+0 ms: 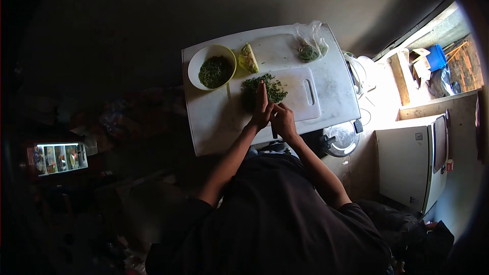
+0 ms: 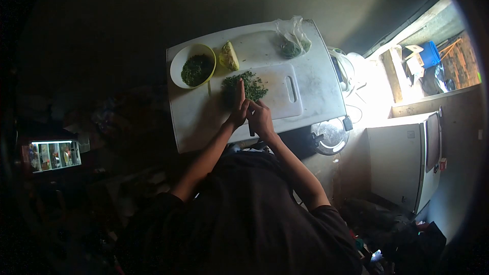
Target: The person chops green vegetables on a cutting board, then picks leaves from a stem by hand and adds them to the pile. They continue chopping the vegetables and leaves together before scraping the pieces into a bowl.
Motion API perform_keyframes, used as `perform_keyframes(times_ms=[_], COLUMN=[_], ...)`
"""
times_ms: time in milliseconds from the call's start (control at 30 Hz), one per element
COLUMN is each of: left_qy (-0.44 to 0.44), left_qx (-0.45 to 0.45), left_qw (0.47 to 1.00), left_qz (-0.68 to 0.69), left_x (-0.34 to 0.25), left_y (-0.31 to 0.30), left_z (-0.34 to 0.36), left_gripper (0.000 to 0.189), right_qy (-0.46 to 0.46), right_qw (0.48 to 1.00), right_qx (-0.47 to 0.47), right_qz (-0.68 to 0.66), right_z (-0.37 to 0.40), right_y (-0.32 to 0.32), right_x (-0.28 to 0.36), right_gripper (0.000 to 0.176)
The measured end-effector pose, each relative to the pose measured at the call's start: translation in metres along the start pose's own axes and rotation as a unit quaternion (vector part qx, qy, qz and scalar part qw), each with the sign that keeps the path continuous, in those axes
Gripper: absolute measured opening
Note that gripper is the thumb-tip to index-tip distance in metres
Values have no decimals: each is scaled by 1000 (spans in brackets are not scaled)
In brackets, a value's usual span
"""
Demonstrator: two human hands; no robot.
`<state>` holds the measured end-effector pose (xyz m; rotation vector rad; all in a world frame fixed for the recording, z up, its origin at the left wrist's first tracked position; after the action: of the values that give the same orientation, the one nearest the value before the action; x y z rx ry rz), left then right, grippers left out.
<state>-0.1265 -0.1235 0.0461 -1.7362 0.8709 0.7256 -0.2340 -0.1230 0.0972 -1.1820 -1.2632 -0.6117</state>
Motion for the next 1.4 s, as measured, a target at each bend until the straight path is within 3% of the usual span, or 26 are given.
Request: perform_keyframes(times_ms=[267,467,833,967,1133,1233,1300,1400], left_qy=[16,45,0,12,31,48,85,94], left_qx=[19,7,60,53,14,-10,-46,-75], left_qw=[999,998,995,995,997,996,995,992], left_qz=[45,52,81,81,74,74,32,32], left_x=[-38,-26,-13,-16,-38,-48,-56,-55], left_y=[-21,-18,-18,-23,-67,-108,-140,-188], left_z=[-4,-8,4,1,-20,-39,-53,-75], left_gripper=[88,88,78,79,76,76,76,83], right_qy=[10,-1,-25,14,5,-50,-74,-112], right_qw=[1000,1000,999,999,999,999,997,994], right_qx=[-16,-22,-34,-33,-23,-19,-9,-2], right_qz=[-8,8,19,30,33,-4,4,-1], right_z=[5,3,6,5,-15,-36,-56,-85], right_y=[-8,-4,9,9,13,23,34,56], right_x=[33,45,40,46,88,129,155,175], right_gripper=[21,18,20,26,29,30,18,24])
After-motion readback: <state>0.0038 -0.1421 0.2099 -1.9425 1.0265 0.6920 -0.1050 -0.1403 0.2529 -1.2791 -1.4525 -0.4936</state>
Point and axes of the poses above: each hand's wrist, its own z-axis away from the middle knuckle, its own y-axis out of the palm, x = y × z, the point moved 8 cm from there along -z, towards the middle knuckle, and after that the axes turned 13 degrees about -z, right-handed, at the moved point
